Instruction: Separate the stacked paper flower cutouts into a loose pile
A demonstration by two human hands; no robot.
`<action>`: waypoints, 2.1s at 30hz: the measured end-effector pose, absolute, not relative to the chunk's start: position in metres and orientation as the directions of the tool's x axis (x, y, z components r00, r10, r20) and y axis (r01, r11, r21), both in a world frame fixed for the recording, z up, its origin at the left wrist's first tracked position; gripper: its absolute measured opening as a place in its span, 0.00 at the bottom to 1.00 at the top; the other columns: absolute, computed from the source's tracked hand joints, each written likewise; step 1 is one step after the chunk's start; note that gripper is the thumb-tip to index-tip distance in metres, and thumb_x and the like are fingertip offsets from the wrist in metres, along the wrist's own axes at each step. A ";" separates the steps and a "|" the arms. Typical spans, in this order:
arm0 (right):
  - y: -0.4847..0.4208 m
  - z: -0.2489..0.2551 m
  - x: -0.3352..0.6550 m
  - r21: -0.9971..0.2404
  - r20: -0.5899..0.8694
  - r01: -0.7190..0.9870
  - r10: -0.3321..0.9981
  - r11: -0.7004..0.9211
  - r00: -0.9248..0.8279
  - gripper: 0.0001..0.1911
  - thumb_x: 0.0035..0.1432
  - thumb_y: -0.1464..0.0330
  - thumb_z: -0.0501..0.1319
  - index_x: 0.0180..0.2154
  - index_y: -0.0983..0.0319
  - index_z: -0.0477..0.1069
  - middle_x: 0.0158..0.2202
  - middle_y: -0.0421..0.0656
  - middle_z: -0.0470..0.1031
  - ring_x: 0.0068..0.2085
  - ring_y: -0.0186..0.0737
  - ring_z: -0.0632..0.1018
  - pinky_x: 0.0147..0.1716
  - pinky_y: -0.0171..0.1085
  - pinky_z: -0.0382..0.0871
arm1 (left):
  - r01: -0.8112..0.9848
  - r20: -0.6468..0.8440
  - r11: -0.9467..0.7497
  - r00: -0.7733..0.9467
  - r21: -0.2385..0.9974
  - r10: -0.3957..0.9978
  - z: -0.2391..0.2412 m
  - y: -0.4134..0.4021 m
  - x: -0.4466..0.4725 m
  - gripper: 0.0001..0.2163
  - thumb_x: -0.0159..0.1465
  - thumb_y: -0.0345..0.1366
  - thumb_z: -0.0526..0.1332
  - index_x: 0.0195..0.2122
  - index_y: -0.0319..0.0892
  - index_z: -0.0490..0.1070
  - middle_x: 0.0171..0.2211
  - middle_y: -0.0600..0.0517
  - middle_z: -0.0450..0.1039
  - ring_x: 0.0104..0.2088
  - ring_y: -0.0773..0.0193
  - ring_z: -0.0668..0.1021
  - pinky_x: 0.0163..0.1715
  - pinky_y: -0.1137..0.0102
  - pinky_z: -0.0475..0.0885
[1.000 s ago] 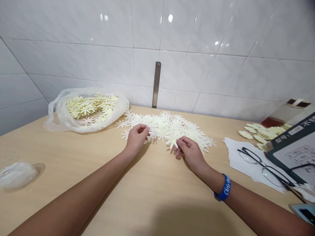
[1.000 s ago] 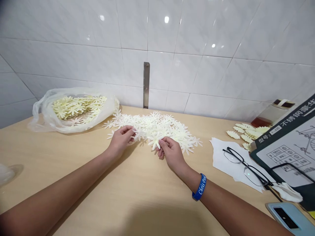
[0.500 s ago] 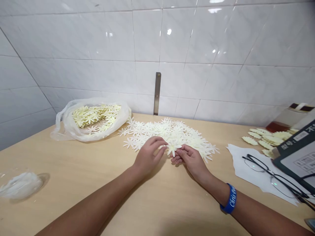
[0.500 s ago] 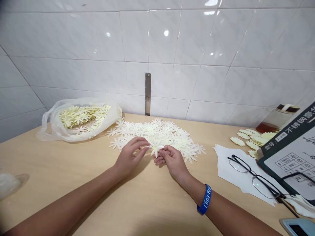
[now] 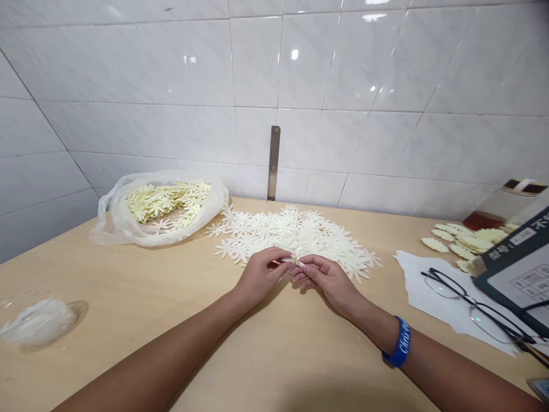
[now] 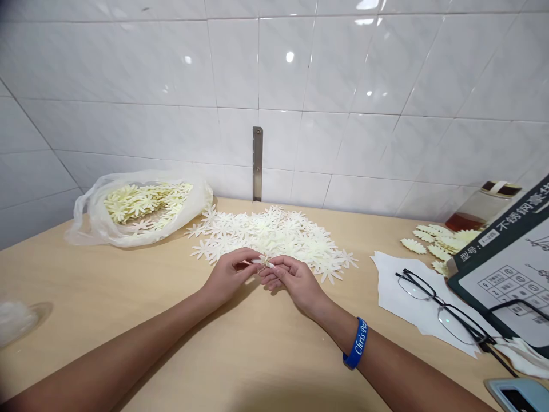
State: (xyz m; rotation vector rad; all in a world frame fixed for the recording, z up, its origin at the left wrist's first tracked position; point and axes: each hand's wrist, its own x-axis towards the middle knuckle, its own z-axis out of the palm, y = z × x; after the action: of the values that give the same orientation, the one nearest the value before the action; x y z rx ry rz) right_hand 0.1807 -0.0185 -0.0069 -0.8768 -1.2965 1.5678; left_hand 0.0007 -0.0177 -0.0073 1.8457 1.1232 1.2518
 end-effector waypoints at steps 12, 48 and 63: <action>-0.017 -0.010 0.182 -0.989 -0.058 -0.110 0.945 -0.098 -0.321 0.20 0.46 0.55 0.69 0.22 0.63 0.67 0.16 0.40 0.74 0.15 0.34 0.72 0.16 0.32 0.64 | 0.250 0.272 -0.324 0.221 0.913 0.937 0.004 -0.024 0.006 0.07 0.57 0.38 0.63 0.28 0.41 0.76 0.27 0.51 0.75 0.30 0.65 0.74 0.32 0.71 0.70; -0.026 -0.006 0.182 -0.941 0.233 0.196 0.948 0.276 -0.219 0.10 0.58 0.64 0.59 0.27 0.61 0.69 0.22 0.36 0.66 0.25 0.34 0.68 0.27 0.34 0.62 | 0.094 0.083 -0.106 0.223 0.990 0.971 0.005 -0.020 0.003 0.08 0.54 0.38 0.65 0.28 0.38 0.77 0.25 0.53 0.72 0.27 0.67 0.72 0.32 0.71 0.66; -0.019 -0.013 0.186 -0.976 0.188 0.077 0.967 0.203 -0.173 0.15 0.57 0.57 0.61 0.31 0.62 0.72 0.28 0.42 0.72 0.27 0.35 0.69 0.27 0.35 0.65 | 0.132 0.236 -0.260 0.171 0.956 0.957 0.002 -0.021 0.004 0.03 0.56 0.31 0.57 0.32 0.42 0.67 0.25 0.57 0.68 0.25 0.69 0.71 0.30 0.73 0.66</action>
State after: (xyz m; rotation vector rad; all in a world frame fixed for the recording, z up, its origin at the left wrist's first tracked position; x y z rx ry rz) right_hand 0.1857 -0.0191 -0.0126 -1.0448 -1.4866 1.1314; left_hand 0.0037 -0.0213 0.0017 1.5788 1.0734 1.1956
